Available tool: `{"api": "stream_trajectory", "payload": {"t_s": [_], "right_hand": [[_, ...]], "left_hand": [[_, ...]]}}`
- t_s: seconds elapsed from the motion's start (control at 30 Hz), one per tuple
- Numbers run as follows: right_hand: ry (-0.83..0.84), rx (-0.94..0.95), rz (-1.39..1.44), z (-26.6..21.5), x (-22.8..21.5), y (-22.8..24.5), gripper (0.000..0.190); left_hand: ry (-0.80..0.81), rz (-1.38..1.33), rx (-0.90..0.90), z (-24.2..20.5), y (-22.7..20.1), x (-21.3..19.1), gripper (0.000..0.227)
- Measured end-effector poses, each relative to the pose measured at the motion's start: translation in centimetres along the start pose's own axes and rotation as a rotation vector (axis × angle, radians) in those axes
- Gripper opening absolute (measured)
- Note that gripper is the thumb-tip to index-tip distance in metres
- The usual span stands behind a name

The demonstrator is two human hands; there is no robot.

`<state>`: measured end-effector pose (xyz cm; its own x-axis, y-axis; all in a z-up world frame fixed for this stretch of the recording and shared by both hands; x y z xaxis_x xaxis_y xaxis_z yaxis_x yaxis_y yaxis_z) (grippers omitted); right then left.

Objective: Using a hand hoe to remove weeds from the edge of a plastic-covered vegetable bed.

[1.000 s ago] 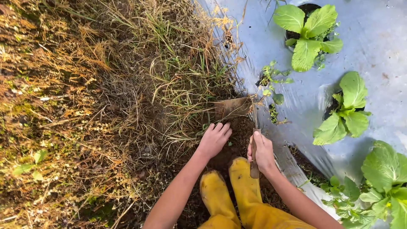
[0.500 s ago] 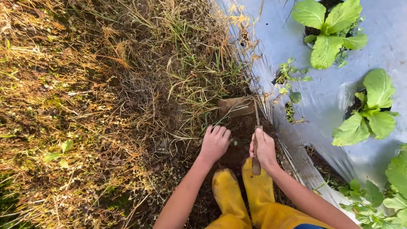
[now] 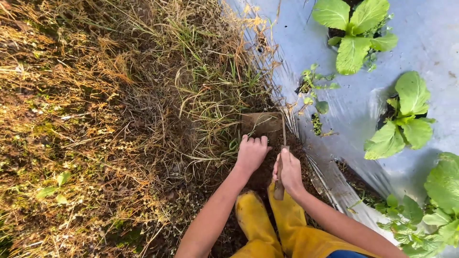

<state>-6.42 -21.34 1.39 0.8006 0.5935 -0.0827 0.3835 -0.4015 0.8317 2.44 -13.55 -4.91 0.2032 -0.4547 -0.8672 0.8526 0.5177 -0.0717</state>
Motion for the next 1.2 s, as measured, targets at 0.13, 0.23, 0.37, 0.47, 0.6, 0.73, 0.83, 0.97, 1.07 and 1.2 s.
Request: {"api": "stream_trajectory", "payload": {"t_s": [0.13,0.23,0.37,0.47,0.6,0.73,0.83,0.97,1.07,1.2], "right_hand": [[-0.004,0.017,-0.023,0.1,-0.5,-0.6,0.046],[0.003,0.059,-0.007,-0.3,-0.6,-1.2,0.044],[0.041,0.016,-0.039,-0.3,0.0,0.1,0.044],[0.05,0.001,-0.102,-0.7,-0.3,-0.1,0.042],[0.048,-0.006,-0.163,-0.9,-0.6,-0.1,0.043],[0.058,-0.003,-0.158,-1.2,0.5,2.6,0.043],[0.042,0.007,-0.169,-1.7,0.1,2.5,0.041],[0.035,0.038,-0.198,-2.1,-0.5,2.3,0.042],[0.038,0.012,-0.202,-1.1,0.2,2.4,0.042],[0.04,0.009,-0.211,-1.6,0.1,2.0,0.041]], "left_hand": [[-0.066,0.04,0.032,0.3,-0.1,1.6,0.021],[-0.075,-0.001,0.02,0.3,0.5,0.5,0.007],[-0.081,-0.003,-0.041,0.5,1.1,0.7,0.009],[-0.08,-0.007,-0.054,1.4,1.1,-0.1,0.009],[-0.074,-0.007,-0.034,1.6,0.7,0.0,0.009],[-0.076,-0.013,-0.03,2.3,0.6,0.0,0.008],[-0.073,-0.012,-0.036,1.5,0.3,0.8,0.007],[-0.042,-0.014,-0.023,0.4,0.4,1.7,0.006],[-0.038,-0.011,-0.009,0.9,0.4,1.5,0.004],[-0.023,-0.01,-0.013,0.5,0.2,1.0,0.004]]}}
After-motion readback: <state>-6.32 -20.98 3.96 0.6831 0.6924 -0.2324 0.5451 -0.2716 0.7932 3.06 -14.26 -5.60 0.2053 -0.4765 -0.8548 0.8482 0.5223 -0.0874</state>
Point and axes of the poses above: each hand's wrist, its own z-axis towards the middle knuckle, its own x-axis out of the palm, y = z × x, the point moved 7 cm from there along z, towards the middle knuckle, and after that the axes turned 15 degrees about -y, right-handed, at the moved point
